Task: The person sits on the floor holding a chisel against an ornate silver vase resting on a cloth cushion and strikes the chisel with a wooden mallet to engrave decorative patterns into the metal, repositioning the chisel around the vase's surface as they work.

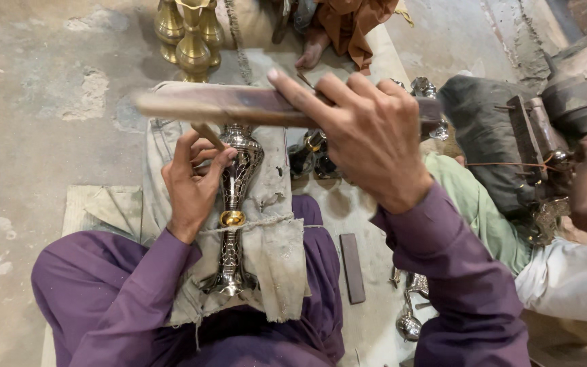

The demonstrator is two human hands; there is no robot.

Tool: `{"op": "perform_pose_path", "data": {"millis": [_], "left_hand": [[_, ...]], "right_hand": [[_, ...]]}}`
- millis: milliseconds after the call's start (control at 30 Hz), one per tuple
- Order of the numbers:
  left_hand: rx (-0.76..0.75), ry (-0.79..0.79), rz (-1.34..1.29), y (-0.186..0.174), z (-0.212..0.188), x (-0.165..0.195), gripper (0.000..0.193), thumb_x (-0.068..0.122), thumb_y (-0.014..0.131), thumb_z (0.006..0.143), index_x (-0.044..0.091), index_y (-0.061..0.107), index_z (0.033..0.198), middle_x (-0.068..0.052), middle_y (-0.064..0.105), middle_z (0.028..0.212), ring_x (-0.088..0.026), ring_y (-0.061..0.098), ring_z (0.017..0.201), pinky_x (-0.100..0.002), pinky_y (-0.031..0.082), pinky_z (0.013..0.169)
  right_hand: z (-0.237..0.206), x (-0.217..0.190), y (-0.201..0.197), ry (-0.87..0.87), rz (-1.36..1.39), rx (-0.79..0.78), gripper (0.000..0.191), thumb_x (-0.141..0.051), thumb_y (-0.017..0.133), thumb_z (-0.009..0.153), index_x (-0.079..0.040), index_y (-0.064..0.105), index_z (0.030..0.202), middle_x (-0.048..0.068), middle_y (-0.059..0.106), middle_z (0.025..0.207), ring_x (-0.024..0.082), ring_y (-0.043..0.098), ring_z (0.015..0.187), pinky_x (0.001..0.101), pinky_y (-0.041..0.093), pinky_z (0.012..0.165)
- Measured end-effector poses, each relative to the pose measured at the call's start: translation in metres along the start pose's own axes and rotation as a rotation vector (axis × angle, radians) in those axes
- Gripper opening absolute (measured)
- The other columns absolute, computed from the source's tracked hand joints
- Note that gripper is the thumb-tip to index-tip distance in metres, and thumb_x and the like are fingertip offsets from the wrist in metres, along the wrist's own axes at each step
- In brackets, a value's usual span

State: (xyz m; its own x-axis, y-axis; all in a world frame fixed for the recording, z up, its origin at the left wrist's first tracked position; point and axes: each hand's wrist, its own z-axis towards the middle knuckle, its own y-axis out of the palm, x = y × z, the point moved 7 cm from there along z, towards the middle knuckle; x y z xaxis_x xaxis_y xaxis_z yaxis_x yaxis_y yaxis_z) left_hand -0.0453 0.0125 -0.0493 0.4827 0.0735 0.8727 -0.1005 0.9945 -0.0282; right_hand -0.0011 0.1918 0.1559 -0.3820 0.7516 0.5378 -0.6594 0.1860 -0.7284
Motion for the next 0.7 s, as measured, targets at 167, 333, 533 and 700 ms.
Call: {"op": "perform_pose_path", "data": {"millis": [167,333,533,700], "left_hand": [[-0.024,0.019,0.01,0.0,0.002,0.0,0.042,0.01,0.078,0.101,0.007,0.051,0.132,-0.011,0.078,0.105,-0.016,0.079,0.095,-0.025,0.063,0.071],[-0.046,0.022,-0.029,0.001,0.005,0.002,0.043,0.009,0.077,0.101,0.008,0.053,0.137,-0.011,0.078,0.106,-0.017,0.079,0.097,-0.026,0.065,0.077],[-0.081,0.027,0.001,0.0,0.008,0.003,0.043,0.009,0.077,0.099,0.007,0.055,0.136,-0.011,0.079,0.106,-0.016,0.078,0.095,-0.026,0.064,0.076],[-0.129,0.098,0.128,0.001,0.01,0.007,0.039,0.012,0.08,0.099,0.008,0.057,0.131,-0.01,0.079,0.104,-0.016,0.079,0.094,-0.026,0.064,0.074]], "right_hand": [[0.005,-0.001,0.008,0.033,0.13,-0.054,0.058,-0.011,0.067,0.099,-0.029,0.055,0.153,-0.003,0.066,0.088,0.012,0.061,0.067,0.0278,0.049,0.058],[0.006,0.004,0.01,0.081,0.265,0.021,0.051,-0.01,0.066,0.104,-0.023,0.056,0.152,-0.003,0.068,0.094,0.011,0.06,0.067,0.0273,0.049,0.058],[-0.001,0.003,0.012,0.087,0.165,0.023,0.048,-0.01,0.063,0.102,-0.027,0.058,0.147,-0.004,0.07,0.096,0.011,0.064,0.071,0.0299,0.052,0.062],[-0.008,0.005,0.024,0.073,0.107,-0.092,0.045,-0.01,0.067,0.102,-0.029,0.063,0.143,-0.002,0.068,0.084,0.012,0.063,0.064,0.0305,0.053,0.058]]}}
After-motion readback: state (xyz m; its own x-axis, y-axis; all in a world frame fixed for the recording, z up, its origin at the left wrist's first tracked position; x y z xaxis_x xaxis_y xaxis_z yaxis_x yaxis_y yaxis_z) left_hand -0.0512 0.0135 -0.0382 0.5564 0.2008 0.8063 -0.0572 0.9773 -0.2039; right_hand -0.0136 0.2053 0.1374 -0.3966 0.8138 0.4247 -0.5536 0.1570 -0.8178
